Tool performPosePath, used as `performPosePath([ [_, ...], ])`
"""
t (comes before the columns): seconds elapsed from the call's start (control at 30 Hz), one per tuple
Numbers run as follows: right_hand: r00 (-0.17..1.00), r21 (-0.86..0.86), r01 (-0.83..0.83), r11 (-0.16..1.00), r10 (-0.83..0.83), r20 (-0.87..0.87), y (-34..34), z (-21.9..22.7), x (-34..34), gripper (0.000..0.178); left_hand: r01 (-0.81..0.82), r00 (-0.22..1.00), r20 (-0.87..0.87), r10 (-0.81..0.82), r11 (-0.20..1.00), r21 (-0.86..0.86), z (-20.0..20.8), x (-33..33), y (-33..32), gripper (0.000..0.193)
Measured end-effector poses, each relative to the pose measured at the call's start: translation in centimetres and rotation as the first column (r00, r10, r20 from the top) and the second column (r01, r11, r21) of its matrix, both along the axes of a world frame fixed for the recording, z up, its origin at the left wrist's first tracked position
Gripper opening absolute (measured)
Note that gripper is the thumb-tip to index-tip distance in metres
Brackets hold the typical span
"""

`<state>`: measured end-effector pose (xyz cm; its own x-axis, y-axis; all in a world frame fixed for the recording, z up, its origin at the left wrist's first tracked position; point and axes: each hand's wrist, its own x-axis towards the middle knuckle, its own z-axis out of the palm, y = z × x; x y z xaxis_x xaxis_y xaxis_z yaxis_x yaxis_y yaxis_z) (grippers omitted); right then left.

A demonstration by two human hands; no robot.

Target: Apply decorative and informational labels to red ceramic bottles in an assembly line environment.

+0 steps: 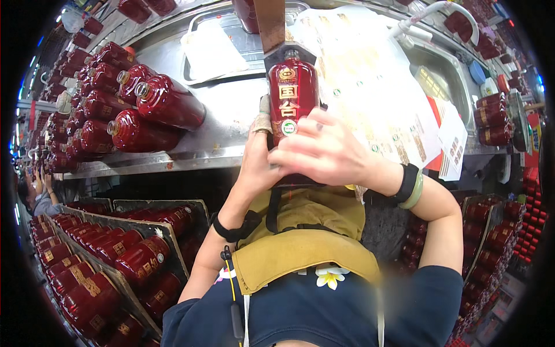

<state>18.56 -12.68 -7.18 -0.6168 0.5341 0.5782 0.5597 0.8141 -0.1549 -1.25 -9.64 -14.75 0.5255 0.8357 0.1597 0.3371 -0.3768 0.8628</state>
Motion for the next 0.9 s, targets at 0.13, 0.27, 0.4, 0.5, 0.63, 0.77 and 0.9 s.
performPosePath([
  [0.13,0.877,0.123,0.461,0.879,-0.43,-0.215,5.2,1.4,2.8,0.018,-0.13,0.991,0.026,0.128,0.985,0.113,2.5,1.3,-0.8,0.093],
  [0.27,0.718,0.021,0.608,0.794,-0.538,-0.442,5.1,2.9,5.2,0.017,0.073,0.996,-0.07,-0.051,0.929,0.362,5.0,-0.6,-0.6,0.101],
  [0.4,0.621,-0.19,0.575,0.796,-0.575,-0.532,2.9,1.8,5.9,0.017,-0.134,0.991,0.037,0.128,0.96,0.247,4.5,-1.0,2.7,0.084],
  [0.5,0.56,-0.309,0.58,0.753,-0.645,-0.52,1.3,0.2,6.1,0.019,-0.314,0.94,-0.08,0.332,0.933,0.176,1.9,-0.9,7.5,0.072],
  [0.63,0.603,-0.368,0.514,0.775,-0.631,-0.488,0.0,-0.3,5.1,0.018,-0.094,0.824,-0.437,0.361,0.848,0.522,-0.4,-1.0,13.1,0.025],
  [0.77,0.623,-0.517,0.376,0.769,-0.623,-0.473,-1.8,-0.5,4.1,0.016,-0.121,0.787,-0.456,0.415,0.829,0.546,-0.7,-0.8,15.9,0.015],
  [0.9,0.752,-0.402,0.412,0.818,-0.554,-0.357,-3.1,-0.2,1.7,0.047,-0.113,0.812,-0.408,0.417,0.799,0.591,0.3,-0.9,16.5,0.011],
])
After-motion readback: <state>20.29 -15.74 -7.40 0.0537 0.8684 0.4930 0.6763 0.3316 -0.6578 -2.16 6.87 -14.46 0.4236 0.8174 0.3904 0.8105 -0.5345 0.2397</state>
